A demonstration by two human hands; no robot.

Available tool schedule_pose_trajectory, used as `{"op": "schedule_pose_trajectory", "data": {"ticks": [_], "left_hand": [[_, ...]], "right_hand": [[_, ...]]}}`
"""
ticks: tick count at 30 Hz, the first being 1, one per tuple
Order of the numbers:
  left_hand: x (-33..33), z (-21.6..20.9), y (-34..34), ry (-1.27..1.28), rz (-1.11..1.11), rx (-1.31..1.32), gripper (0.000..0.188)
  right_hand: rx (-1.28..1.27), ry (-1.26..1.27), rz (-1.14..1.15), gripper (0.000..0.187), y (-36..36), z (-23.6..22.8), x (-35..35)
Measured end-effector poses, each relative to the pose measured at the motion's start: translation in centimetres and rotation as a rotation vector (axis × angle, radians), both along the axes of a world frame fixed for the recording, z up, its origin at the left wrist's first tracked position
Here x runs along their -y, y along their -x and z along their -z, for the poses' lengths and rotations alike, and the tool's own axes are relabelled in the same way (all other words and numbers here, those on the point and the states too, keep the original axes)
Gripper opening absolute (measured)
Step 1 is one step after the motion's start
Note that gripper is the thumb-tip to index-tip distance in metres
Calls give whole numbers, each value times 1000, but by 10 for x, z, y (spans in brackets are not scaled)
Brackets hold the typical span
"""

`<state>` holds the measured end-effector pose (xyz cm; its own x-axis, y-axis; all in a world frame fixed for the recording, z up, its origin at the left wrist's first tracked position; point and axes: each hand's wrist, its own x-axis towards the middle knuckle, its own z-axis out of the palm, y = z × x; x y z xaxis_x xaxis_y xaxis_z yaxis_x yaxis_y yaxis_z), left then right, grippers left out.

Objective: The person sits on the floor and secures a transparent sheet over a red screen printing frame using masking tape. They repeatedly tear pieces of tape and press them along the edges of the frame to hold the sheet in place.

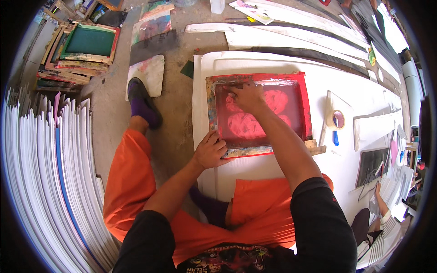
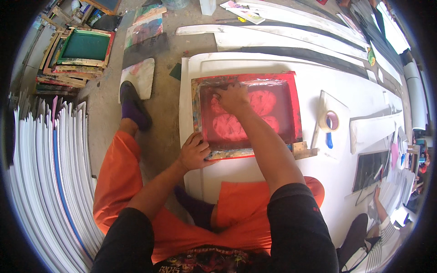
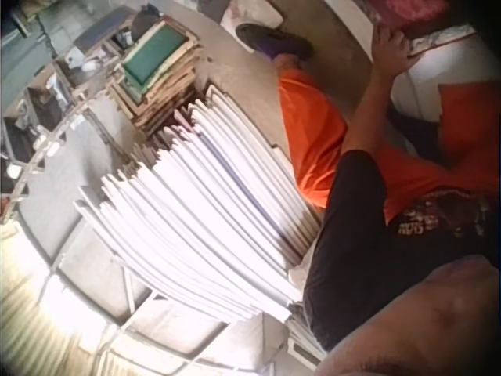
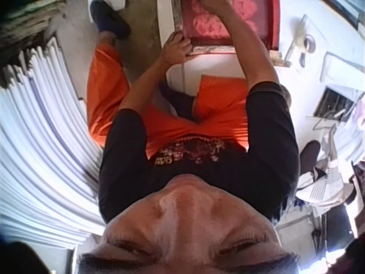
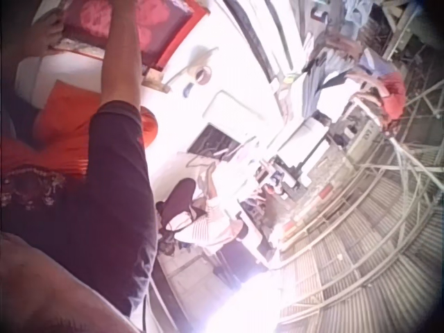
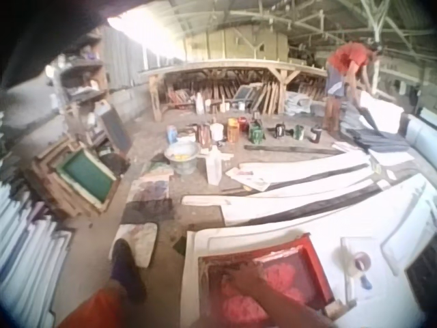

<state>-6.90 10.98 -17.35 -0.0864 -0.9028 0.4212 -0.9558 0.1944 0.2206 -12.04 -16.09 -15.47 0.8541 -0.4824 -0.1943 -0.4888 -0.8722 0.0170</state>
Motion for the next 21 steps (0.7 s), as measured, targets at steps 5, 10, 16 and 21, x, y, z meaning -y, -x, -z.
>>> {"op": "schedule_pose_trajectory", "data": {"ticks": [5, 10, 16, 21], "left_hand": [[-2, -2, 0, 10, -1, 19, 52], [-11, -3, 1, 6, -62, 47, 56], [-16, 1, -5, -3, -78, 95, 58], [-18, 1, -4, 24, -87, 72, 54]], "right_hand": [[6, 7, 89, 45, 8, -3, -11], [112, 4, 103, 47, 13, 10, -33], [342, 17, -204, 42, 51, 23, -95], [296, -234, -337, 44, 100, -1, -124]]}}
